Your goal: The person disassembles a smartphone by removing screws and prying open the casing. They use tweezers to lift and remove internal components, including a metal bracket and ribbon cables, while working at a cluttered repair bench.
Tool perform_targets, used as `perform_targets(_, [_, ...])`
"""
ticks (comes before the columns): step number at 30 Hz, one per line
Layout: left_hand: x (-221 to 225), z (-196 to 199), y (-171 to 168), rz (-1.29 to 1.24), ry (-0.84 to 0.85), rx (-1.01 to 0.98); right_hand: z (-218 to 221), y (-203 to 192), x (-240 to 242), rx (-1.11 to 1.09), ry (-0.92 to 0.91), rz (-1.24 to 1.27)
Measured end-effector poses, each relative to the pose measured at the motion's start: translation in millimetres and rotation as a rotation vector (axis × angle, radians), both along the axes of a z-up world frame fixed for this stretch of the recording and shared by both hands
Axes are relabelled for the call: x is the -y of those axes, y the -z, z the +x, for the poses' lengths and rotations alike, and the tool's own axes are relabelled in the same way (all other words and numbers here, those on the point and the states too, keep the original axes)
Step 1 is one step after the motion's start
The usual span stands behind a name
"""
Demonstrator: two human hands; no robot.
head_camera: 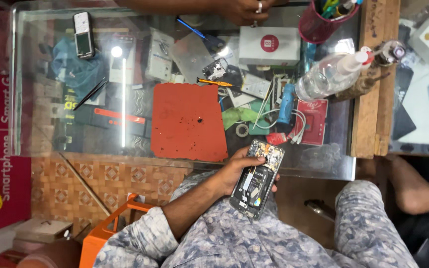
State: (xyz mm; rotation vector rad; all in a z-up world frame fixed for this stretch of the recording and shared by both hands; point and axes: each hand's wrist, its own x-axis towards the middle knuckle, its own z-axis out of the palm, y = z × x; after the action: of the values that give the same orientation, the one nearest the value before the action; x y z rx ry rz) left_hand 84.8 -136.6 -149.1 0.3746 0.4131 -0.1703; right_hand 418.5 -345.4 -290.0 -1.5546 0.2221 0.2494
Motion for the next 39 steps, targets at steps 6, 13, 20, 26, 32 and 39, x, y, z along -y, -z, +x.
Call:
perform_targets(6, [1.8,-9.2,1.3,0.029,-0.022,-0.031,-13.6,9.7,-18.6,0.004,0.0,0.048])
perform_targets(13, [-2.9,-13.2,-12.2,0.033,0.039,-0.064,-52.7,67.0,33.0,0.053,0.102,0.023])
perform_targets(20, [-5.8,0.0,-16.0,0.089,0.134,-0.177,-93.7,109.0,101.8,0.13,0.259,-0.012])
perform_targets(26, [4.0,13.5,-11.1,0.121,0.201,-0.158,-68.1,90.9,102.4,0.2,0.259,0.112])
perform_targets(32, [3.3,16.7,-11.5,0.117,0.211,-0.168,-58.2,61.3,90.9,0.017,0.297,0.257])
perform_targets(39, [0.6,24.0,-11.8,0.107,0.234,-0.172,-104.6,45.2,106.4,0.311,0.353,-0.273])
